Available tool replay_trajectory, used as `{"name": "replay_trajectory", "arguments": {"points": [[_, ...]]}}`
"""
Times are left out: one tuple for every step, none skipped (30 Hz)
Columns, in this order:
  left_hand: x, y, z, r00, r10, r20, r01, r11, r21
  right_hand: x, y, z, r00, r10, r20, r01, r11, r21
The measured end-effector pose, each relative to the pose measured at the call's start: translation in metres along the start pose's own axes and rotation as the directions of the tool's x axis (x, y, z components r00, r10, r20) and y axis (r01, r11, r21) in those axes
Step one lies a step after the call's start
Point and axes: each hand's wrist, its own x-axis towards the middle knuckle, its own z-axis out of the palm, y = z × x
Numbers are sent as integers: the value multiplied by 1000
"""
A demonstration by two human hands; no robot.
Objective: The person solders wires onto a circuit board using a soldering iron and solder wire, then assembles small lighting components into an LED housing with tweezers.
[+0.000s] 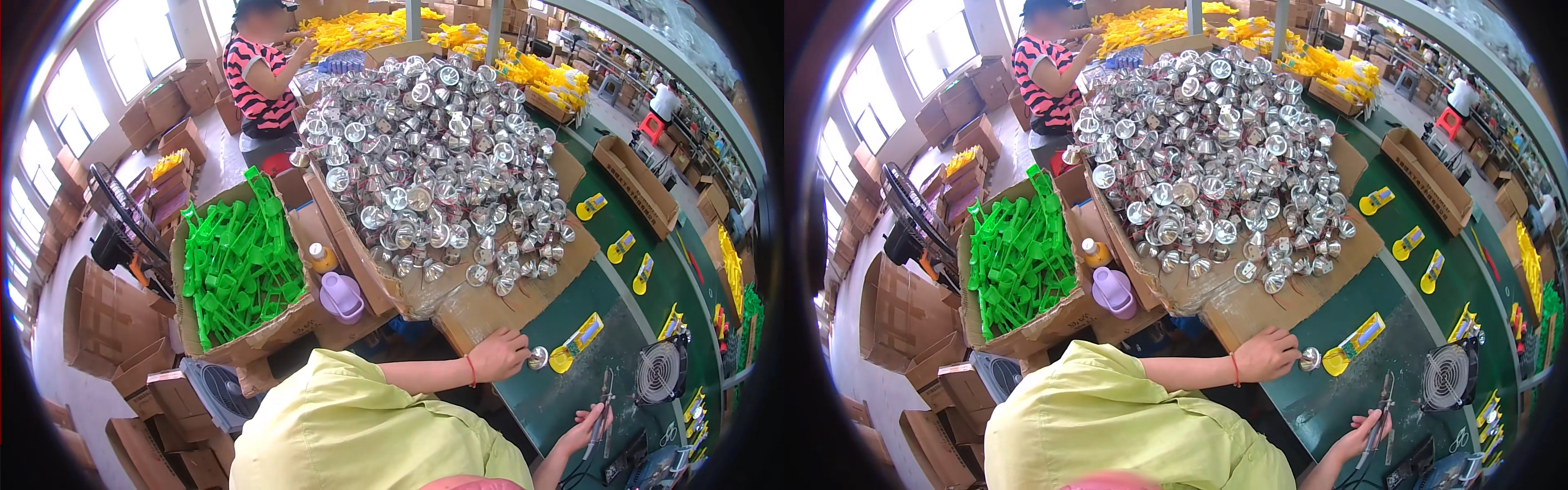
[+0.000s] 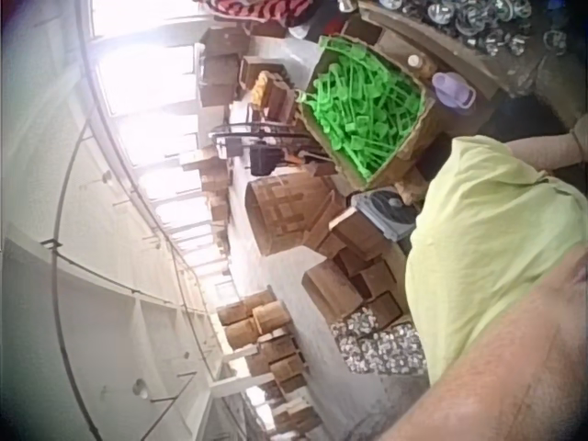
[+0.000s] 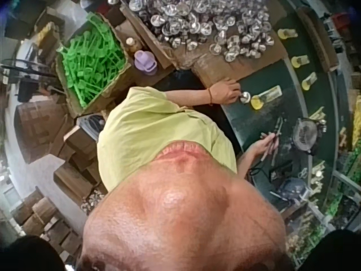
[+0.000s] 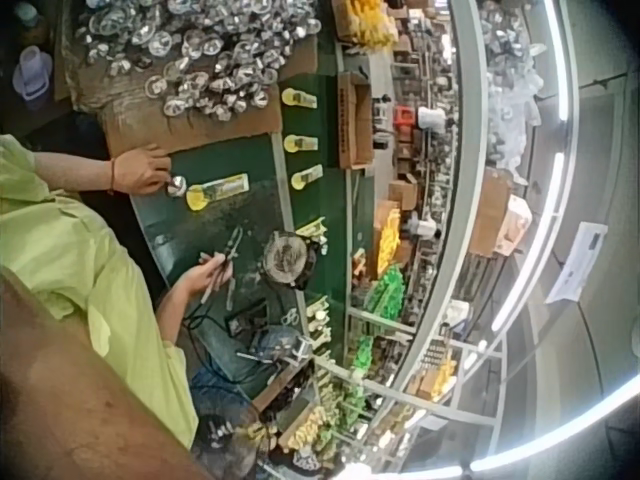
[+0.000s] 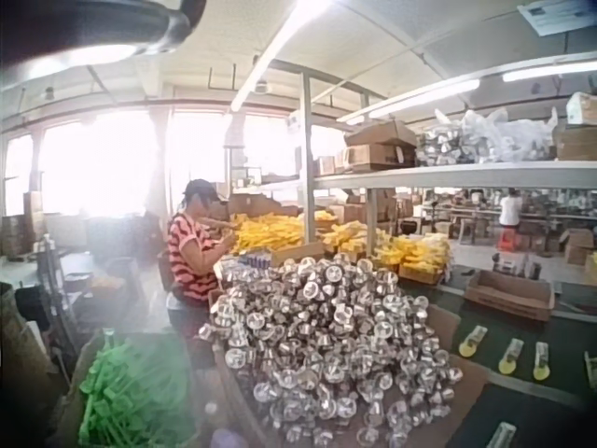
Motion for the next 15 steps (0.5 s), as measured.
{"name": "replay_trajectory", "arguments": {"points": [[0, 1, 0, 1000, 2, -5, -2, 1000, 2, 0, -1, 0, 1000, 2, -1, -2, 1000, -4], [1, 1, 0, 1000, 1, -2, -1, 1000, -1, 0, -2, 1, 1000, -2, -3, 2, 1000, 2], [0, 0, 0, 1000, 1, -5, -1, 1000, 9, -1, -4, 3, 1000, -6, -5, 6, 1000, 8], [0, -1, 0, 1000, 2, -8, -2, 1000, 20, -1, -5, 3, 1000, -3, -5, 3, 1000, 6], [-1, -1, 1, 1000, 7, -13, -7, 1000, 19, -1, -7, 2, 1000, 0, -2, 0, 1000, 3], [-1, -1, 1, 1000, 5, -10, -5, 1000, 19, -2, -7, 2, 1000, 5, 2, -5, 1000, 1], [-1, 0, 1, 1000, 6, -11, -6, 1000, 23, -2, -8, 2, 1000, 8, 4, -8, 1000, 1], [-1, 0, 0, 1000, 7, -12, -7, 1000, 27, -1, -8, 1, 1000, 0, 5, 0, 1000, 3], [-1, 0, 0, 1000, 3, -9, -3, 1000, 31, -1, -7, 1, 1000, -9, 6, 9, 1000, 7], [-1, 1, 0, 1000, 11, -14, -10, 999, 33, -2, -7, 1, 1000, -5, 11, 5, 1000, 9], [-1, 1, 0, 1000, 18, -20, -17, 999, 35, -2, -5, 0, 1000, 17, 11, -18, 1000, 7], [0, 2, -1, 1000, 13, -18, -12, 999, 40, -2, -4, -1, 999, 39, 11, -40, 999, 4], [1, 3, -2, 1000, 15, -10, -15, 999, 33, -2, -4, -1, 999, 43, 18, -43, 999, 7], [1, 3, -2, 1000, 18, -2, -18, 1000, 25, -2, -4, -1, 999, 40, 22, -39, 999, -11], [1, 3, -1, 1000, 11, 2, -11, 1000, 26, -2, -4, -2, 999, 37, 25, -36, 999, -32]]}}
